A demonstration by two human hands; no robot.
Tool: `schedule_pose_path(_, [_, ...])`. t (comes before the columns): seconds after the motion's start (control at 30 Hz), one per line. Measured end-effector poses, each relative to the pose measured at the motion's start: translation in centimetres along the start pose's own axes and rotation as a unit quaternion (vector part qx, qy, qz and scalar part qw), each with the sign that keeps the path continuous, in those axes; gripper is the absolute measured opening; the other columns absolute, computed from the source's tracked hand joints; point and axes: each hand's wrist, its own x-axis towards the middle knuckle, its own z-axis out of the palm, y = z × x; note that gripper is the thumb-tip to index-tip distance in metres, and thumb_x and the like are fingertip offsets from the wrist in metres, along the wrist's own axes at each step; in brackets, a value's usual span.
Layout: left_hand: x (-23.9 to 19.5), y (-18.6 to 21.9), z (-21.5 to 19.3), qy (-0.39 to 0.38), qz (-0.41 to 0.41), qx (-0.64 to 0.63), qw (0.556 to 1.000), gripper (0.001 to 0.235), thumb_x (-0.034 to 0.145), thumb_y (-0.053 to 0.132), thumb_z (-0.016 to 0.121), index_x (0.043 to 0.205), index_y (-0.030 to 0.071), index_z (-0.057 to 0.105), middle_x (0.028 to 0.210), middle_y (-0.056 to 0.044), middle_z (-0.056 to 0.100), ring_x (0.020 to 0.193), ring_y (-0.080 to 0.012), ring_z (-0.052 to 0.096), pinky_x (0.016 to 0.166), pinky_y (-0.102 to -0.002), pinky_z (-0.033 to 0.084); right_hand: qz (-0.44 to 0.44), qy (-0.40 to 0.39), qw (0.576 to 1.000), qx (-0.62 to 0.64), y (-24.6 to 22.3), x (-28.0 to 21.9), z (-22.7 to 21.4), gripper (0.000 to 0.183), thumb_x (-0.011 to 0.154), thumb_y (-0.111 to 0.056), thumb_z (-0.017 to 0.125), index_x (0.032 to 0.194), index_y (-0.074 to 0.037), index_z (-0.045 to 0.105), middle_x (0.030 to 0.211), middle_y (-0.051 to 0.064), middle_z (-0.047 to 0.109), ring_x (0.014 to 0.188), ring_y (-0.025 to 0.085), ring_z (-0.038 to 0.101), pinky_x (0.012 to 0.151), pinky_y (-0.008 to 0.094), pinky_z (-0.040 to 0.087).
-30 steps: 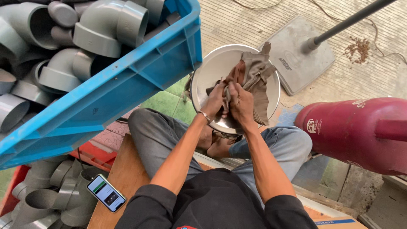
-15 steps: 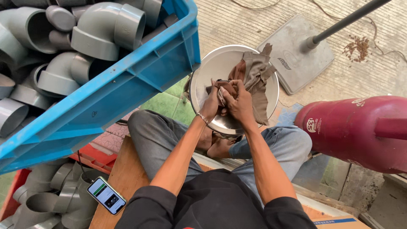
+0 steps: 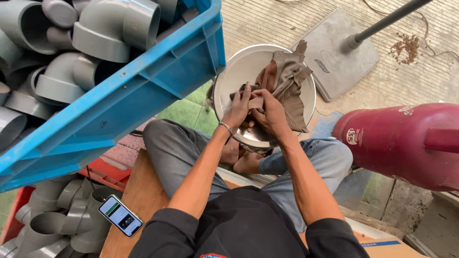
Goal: The person sits on the floor and repeatedly wipes gray PVC pipe fittings with a cloth over a metal bowl. They pick up fittings from a blue crate, wipe them, and place them into a cardboard box.
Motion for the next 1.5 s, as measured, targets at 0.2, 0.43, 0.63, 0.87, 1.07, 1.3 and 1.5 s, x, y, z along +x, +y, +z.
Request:
schedule_pose_path(0.2, [-5.9, 6.6, -0.6, 0.030, -0.026, -0.046, 0.998, 0.099, 0.083, 0.084, 0.007, 0.157, 0.022, 0.028, 0.156, -0.016, 0.039, 0.146, -0.0366, 0.033, 0.123, -0.049, 0.020, -0.023, 0.155, 0.984, -0.088, 0.2, 0.2, 2.2, 0.014, 0.100, -0.020, 0.046, 0.094, -0.020, 0.058, 0.063, 0.012, 0.055, 0.061, 0.037, 0.063, 0.058, 0.043, 0.050])
schedule_pose_path(0.43, [0.2, 2.3, 1.0, 0.073, 0.050, -0.014, 0.996, 0.043, 0.104, 0.042, 0.026, 0.107, 0.015, 0.059, 0.115, -0.023, 0.066, 0.120, -0.0421, 0.057, 0.104, -0.053, 0.045, -0.072, 0.068, 0.993, 0.065, -3.7, -1.2, -0.9, 0.041, 0.105, -0.013, 0.054, 0.144, -0.004, 0.043, 0.121, 0.024, 0.062, 0.116, 0.047, 0.057, 0.095, 0.058, 0.048])
schedule_pose_path(0.63, [-3.4, 3.1, 0.8, 0.057, 0.085, -0.017, 0.995, 0.038, 0.101, 0.027, 0.031, 0.119, 0.012, 0.061, 0.117, -0.029, 0.064, 0.119, -0.0475, 0.055, 0.101, -0.058, 0.046, 0.045, 0.051, 0.998, -0.001, -0.8, 0.1, 0.8, 0.037, 0.099, -0.042, 0.060, 0.117, -0.013, 0.046, 0.088, 0.031, 0.064, 0.086, 0.058, 0.061, 0.071, 0.066, 0.044])
schedule_pose_path(0.87, [-2.5, 4.1, 0.8, 0.040, 0.029, -0.053, 0.997, 0.087, 0.095, 0.071, 0.025, 0.149, 0.005, 0.039, 0.150, -0.026, 0.044, 0.142, -0.0398, 0.038, 0.119, -0.050, 0.031, 0.026, 0.137, 0.990, 0.003, 0.3, 0.1, 1.5, 0.038, 0.110, -0.040, 0.036, 0.094, -0.013, 0.056, 0.068, 0.023, 0.056, 0.067, 0.042, 0.063, 0.062, 0.038, 0.047])
schedule_pose_path(1.07, [0.8, 1.3, 1.7, 0.040, -0.005, 0.028, 0.999, 0.047, 0.102, 0.043, 0.030, 0.137, 0.026, 0.055, 0.133, -0.017, 0.062, 0.129, -0.0351, 0.054, 0.108, -0.046, 0.046, 0.026, 0.090, 0.994, 0.050, -1.8, -0.8, 0.1, 0.033, 0.103, -0.034, 0.056, 0.120, -0.006, 0.050, 0.094, 0.031, 0.058, 0.089, 0.049, 0.058, 0.074, 0.059, 0.045])
schedule_pose_path(1.3, [0.4, 1.7, 1.1, 0.033, 0.036, -0.090, 0.995, 0.066, 0.092, 0.074, 0.036, 0.094, 0.011, 0.057, 0.083, -0.012, 0.069, 0.086, -0.0263, 0.070, 0.079, -0.041, 0.061, 0.050, 0.157, 0.981, 0.102, 0.3, 0.6, 1.2, 0.048, 0.112, -0.034, 0.044, 0.072, -0.009, 0.055, 0.053, 0.013, 0.046, 0.055, 0.010, 0.048, 0.058, 0.026, 0.041])
schedule_pose_path(1.5, [4.4, -1.3, 1.5, -0.013, -0.049, -0.256, 0.965, 0.039, 0.100, 0.038, 0.045, 0.102, 0.006, 0.067, 0.072, -0.005, 0.065, 0.062, -0.0115, 0.063, 0.057, -0.021, 0.055, 0.009, 0.084, 0.991, 0.101, -2.9, -1.5, 0.2, 0.055, 0.096, -0.025, 0.070, 0.143, -0.006, 0.049, 0.118, 0.033, 0.063, 0.113, 0.051, 0.058, 0.091, 0.061, 0.047])
